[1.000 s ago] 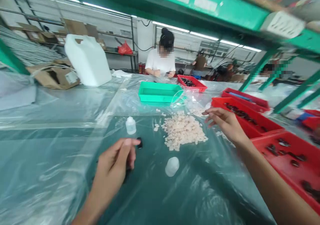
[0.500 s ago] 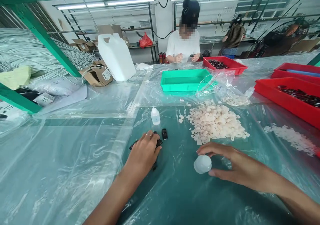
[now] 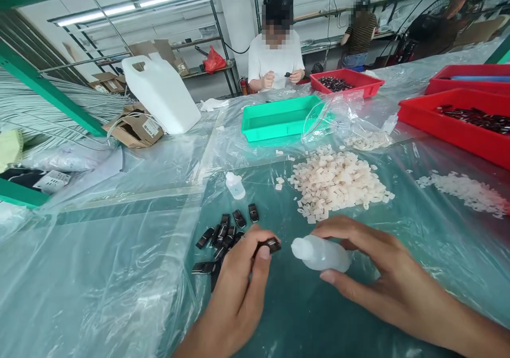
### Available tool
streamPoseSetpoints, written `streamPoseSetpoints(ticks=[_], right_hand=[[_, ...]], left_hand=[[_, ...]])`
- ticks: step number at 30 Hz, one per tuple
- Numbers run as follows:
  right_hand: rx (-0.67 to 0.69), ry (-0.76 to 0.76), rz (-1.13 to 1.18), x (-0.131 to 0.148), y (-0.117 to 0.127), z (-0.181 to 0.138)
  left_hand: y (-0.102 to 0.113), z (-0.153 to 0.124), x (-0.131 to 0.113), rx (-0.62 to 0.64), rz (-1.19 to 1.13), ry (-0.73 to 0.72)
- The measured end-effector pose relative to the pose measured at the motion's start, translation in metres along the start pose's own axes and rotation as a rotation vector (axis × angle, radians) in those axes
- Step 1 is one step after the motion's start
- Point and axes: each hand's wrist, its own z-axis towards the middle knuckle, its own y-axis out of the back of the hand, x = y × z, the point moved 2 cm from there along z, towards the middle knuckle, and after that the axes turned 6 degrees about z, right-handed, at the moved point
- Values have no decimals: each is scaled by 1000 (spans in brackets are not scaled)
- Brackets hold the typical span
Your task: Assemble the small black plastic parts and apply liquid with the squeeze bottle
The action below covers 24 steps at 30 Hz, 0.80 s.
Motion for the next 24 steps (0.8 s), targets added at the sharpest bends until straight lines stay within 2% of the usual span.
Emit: streamPoseSetpoints(ticks=[9,19,24], right_hand=[[-80,110,-177,-6,1,-3],[-158,376,-531,9,13,-14],[-191,378,-554,14,13,-21]], left_hand=[[-3,1,4,-73,-64,-66],[-2,-4,3,-103,73,-209],[-2,-4,2,-109,108,-260]])
